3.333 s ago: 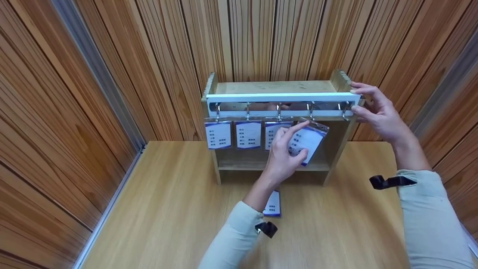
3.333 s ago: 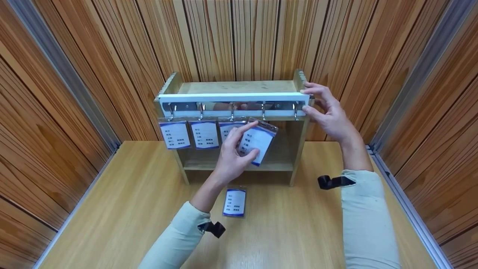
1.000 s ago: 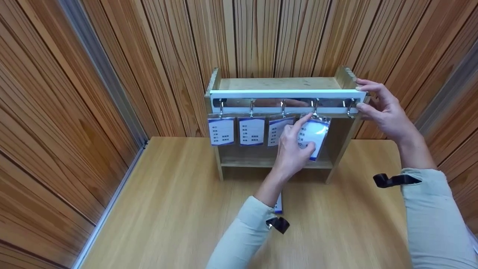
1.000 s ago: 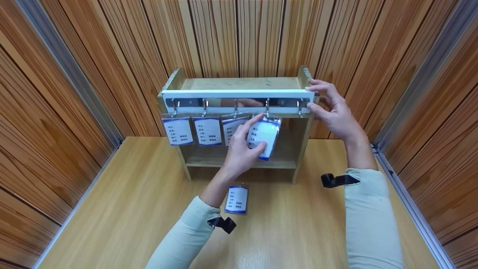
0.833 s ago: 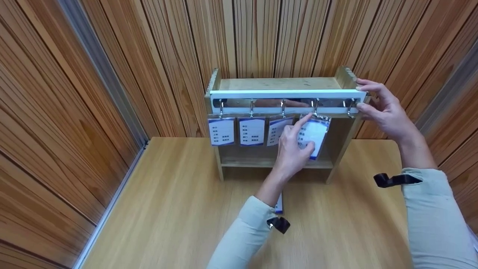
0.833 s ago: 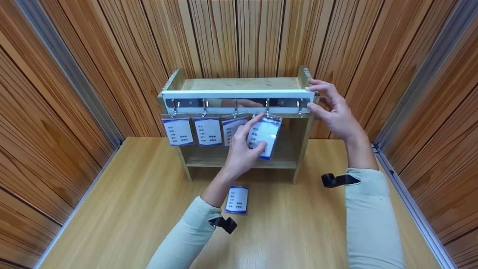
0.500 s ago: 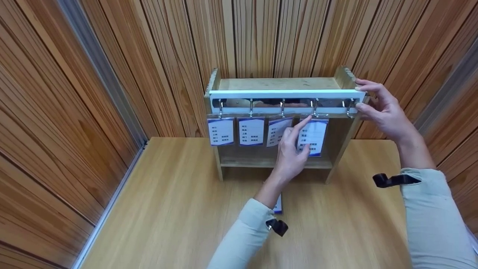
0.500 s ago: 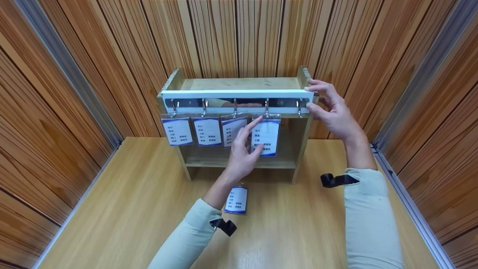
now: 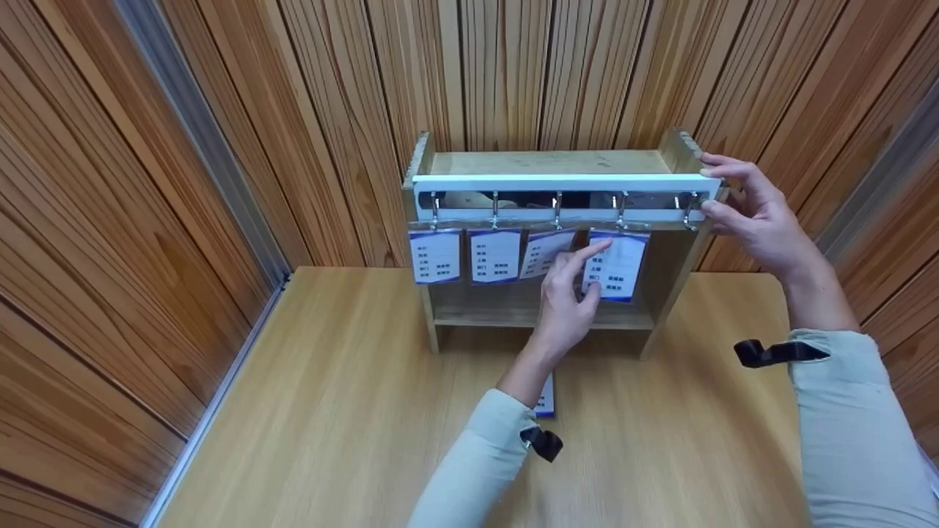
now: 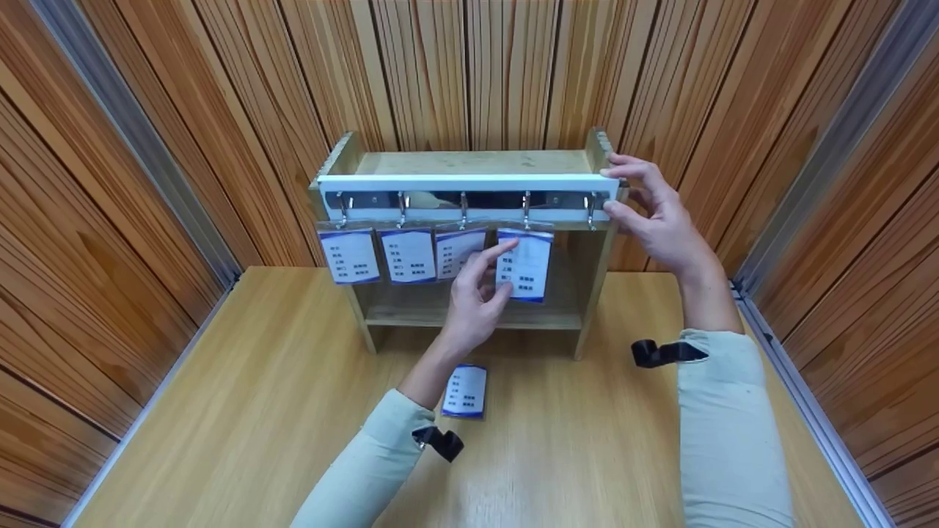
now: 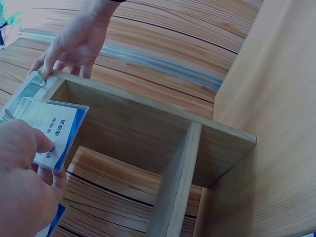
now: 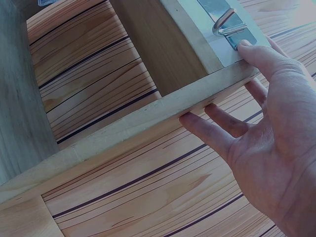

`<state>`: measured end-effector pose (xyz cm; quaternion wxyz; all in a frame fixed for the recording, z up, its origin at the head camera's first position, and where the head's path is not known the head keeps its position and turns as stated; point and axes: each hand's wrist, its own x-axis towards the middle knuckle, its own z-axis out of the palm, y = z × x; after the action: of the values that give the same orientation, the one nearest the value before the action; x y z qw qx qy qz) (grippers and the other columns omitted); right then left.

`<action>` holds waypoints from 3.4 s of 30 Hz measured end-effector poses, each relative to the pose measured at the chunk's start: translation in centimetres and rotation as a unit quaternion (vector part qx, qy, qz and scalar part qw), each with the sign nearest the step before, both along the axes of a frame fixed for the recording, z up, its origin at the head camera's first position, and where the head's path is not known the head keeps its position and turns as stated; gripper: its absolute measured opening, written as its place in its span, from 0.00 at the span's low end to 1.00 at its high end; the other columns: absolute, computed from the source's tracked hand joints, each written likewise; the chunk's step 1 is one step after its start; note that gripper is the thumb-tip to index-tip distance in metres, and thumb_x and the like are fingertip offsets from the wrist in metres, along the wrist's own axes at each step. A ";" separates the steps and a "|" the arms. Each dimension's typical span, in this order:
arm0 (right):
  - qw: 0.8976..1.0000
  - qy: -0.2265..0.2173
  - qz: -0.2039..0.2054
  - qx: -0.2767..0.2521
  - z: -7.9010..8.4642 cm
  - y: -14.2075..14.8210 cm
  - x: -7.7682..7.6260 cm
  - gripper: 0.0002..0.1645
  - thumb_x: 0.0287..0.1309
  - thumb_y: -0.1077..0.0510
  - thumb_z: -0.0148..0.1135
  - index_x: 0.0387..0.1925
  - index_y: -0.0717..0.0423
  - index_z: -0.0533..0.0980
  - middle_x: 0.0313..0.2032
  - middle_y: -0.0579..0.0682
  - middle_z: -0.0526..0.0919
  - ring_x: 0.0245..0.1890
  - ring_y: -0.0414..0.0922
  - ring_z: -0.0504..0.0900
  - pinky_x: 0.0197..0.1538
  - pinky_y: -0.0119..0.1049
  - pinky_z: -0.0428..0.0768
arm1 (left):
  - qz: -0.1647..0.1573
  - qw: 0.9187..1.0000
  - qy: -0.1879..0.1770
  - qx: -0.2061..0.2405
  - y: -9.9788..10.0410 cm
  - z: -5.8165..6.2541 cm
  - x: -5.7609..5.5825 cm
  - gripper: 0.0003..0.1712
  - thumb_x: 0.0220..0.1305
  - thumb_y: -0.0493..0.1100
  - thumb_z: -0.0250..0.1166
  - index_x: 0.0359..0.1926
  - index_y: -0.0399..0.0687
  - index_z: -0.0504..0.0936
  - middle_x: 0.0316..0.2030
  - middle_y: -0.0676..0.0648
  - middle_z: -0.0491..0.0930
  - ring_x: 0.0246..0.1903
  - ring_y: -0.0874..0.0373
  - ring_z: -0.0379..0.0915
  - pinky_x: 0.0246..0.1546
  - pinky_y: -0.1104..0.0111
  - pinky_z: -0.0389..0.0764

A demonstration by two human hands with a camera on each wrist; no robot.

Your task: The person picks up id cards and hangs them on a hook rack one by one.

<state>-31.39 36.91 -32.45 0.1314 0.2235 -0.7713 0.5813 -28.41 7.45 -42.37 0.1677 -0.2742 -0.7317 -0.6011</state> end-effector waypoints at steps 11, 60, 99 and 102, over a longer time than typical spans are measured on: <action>1.000 0.004 -0.005 0.000 -0.2 0.1 -0.1 0.29 0.82 0.67 0.58 0.79 0.56 0.69 0.85 0.41 0.64 0.70 0.43 0.77 0.56 0.25 0.87 | -0.010 1.000 -0.007 0.009 -0.5 -0.7 0.4 0.32 0.76 0.30 0.66 0.77 0.52 0.80 0.63 0.41 0.79 0.60 0.57 0.75 0.60 0.72 0.85; 1.000 0.000 0.017 -0.021 0.3 -0.2 0.0 0.28 0.81 0.68 0.58 0.77 0.59 0.69 0.85 0.44 0.64 0.71 0.43 0.76 0.55 0.26 0.89 | -0.005 0.989 -0.129 -0.074 -6.8 -8.9 1.5 0.34 0.70 0.43 0.76 0.76 0.54 0.82 0.64 0.42 0.81 0.62 0.51 0.80 0.65 0.54 0.88; 1.000 0.003 0.001 -0.011 -0.1 -0.2 0.0 0.29 0.82 0.67 0.59 0.78 0.56 0.70 0.85 0.42 0.64 0.71 0.44 0.75 0.57 0.25 0.88 | 0.049 0.929 -0.179 -0.320 -9.0 -13.6 1.8 0.51 0.55 0.71 0.84 0.78 0.71 0.79 0.84 0.42 0.64 0.87 0.29 0.53 0.84 0.23 0.55; 1.000 0.003 0.002 -0.016 -0.2 -0.2 0.1 0.29 0.81 0.67 0.59 0.78 0.56 0.70 0.86 0.43 0.63 0.71 0.45 0.75 0.58 0.25 0.88 | 0.050 0.924 -0.183 -0.333 -8.8 -13.8 1.8 0.53 0.54 0.72 0.83 0.80 0.73 0.76 0.84 0.40 0.62 0.86 0.30 0.54 0.84 0.25 0.57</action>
<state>-31.32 36.70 -32.67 0.1359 0.2247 -0.7609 0.5934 -26.57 -1.39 -56.20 -0.0403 -0.1623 -0.9204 -0.3535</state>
